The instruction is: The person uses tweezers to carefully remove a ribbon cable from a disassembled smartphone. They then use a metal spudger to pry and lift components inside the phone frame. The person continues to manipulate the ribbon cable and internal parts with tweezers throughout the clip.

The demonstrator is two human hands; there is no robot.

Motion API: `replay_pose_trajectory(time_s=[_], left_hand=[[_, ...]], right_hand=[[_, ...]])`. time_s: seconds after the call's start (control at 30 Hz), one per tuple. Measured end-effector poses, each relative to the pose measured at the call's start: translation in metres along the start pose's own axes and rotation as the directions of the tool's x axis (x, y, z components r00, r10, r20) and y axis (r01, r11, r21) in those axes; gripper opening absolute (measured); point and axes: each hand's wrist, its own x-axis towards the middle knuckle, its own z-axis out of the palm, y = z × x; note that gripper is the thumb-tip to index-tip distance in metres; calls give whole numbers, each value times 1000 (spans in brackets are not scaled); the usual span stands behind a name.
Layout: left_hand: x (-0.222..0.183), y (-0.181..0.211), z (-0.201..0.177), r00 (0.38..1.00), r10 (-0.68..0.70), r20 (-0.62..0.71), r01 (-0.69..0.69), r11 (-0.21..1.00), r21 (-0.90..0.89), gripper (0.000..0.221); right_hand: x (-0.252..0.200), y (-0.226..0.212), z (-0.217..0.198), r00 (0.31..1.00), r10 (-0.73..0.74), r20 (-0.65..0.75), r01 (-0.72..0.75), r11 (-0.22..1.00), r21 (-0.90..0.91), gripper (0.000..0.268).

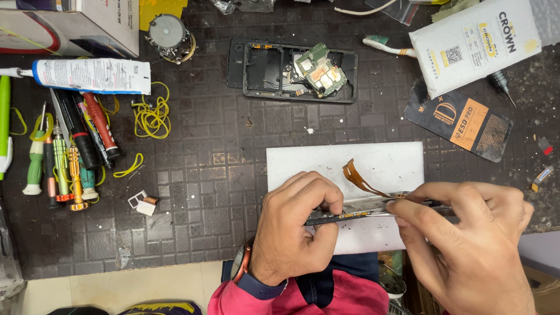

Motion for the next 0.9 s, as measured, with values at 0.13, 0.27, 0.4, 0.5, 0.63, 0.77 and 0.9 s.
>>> replay_pose_trajectory(time_s=[0.13,0.27,0.4,0.5,0.63,0.77,0.9], left_hand=[[0,0,0,1000,-3,0,3,1000,-1,17],[0,0,1,1000,-2,-4,2,1000,-2,17],[-1,0,0,1000,-4,2,4,1000,10,16],[0,-1,0,1000,9,11,-9,1000,25,15],[0,-1,-1,999,22,26,-23,999,30,16],[0,-1,-1,999,34,31,-35,999,30,16],[-1,-2,-1,998,44,35,-45,999,27,17]], right_hand=[[0,0,0,1000,6,17,-7,1000,11,28],[0,-2,2,1000,2,11,-2,1000,10,28],[1,-2,1,1000,-15,3,15,1000,27,28],[2,-3,2,999,-23,-23,24,999,47,29],[4,-6,3,998,-11,-65,16,997,78,29],[4,-11,3,997,7,-77,0,997,83,29],[6,-13,2,995,-4,-100,15,995,102,28]])
